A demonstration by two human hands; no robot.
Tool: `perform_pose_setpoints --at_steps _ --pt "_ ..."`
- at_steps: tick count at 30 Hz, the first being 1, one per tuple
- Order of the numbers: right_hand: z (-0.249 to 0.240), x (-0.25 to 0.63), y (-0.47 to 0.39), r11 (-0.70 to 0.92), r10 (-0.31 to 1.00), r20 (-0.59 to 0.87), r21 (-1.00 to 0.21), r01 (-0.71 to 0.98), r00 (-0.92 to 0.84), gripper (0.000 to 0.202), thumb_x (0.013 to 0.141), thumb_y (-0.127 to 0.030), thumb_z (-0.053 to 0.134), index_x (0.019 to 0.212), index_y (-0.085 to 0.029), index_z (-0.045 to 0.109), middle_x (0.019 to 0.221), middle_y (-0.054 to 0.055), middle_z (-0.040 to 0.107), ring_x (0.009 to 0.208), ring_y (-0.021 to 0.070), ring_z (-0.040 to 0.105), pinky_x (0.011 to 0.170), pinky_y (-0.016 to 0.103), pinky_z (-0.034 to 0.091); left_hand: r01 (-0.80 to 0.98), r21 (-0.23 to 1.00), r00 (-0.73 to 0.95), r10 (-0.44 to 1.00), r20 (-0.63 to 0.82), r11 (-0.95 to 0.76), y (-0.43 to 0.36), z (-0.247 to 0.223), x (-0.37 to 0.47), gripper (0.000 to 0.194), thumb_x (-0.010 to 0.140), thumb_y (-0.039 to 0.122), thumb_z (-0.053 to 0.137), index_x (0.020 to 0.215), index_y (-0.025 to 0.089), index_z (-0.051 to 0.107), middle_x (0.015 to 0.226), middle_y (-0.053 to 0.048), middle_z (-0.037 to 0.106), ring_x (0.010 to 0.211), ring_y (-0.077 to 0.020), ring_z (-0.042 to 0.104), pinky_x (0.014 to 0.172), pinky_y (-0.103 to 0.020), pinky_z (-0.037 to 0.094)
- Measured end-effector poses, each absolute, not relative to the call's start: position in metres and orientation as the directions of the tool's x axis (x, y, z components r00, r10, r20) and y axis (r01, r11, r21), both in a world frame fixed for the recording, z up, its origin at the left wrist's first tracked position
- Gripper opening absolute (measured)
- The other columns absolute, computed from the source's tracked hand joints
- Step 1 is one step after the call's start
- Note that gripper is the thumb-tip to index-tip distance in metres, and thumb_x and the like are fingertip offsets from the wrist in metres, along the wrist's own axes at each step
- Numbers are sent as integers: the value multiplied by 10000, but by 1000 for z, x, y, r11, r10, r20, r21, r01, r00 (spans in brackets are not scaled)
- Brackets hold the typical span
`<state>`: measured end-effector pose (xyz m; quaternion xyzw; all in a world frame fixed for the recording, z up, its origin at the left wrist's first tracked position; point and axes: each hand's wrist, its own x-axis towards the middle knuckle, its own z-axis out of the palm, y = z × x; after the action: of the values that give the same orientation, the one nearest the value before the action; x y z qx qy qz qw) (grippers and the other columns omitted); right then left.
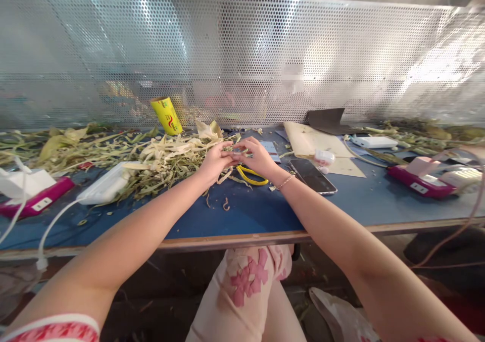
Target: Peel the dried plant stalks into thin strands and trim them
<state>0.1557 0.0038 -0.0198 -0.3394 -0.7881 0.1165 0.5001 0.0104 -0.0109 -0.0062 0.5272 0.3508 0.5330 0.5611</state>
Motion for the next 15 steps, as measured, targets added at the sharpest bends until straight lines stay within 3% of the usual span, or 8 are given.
perform_pose_setpoints --at_steps 15 --pt "-16 160 6 593 801 565 -702 395 -199 216 618 -228 665 821 -167 625 865 35 561 799 143 558 711 306 471 -285 956 398 916 50 71 -10 1 4 339 702 26 455 1026 100 528 690 -60 689 696 -142 659 844 -349 473"
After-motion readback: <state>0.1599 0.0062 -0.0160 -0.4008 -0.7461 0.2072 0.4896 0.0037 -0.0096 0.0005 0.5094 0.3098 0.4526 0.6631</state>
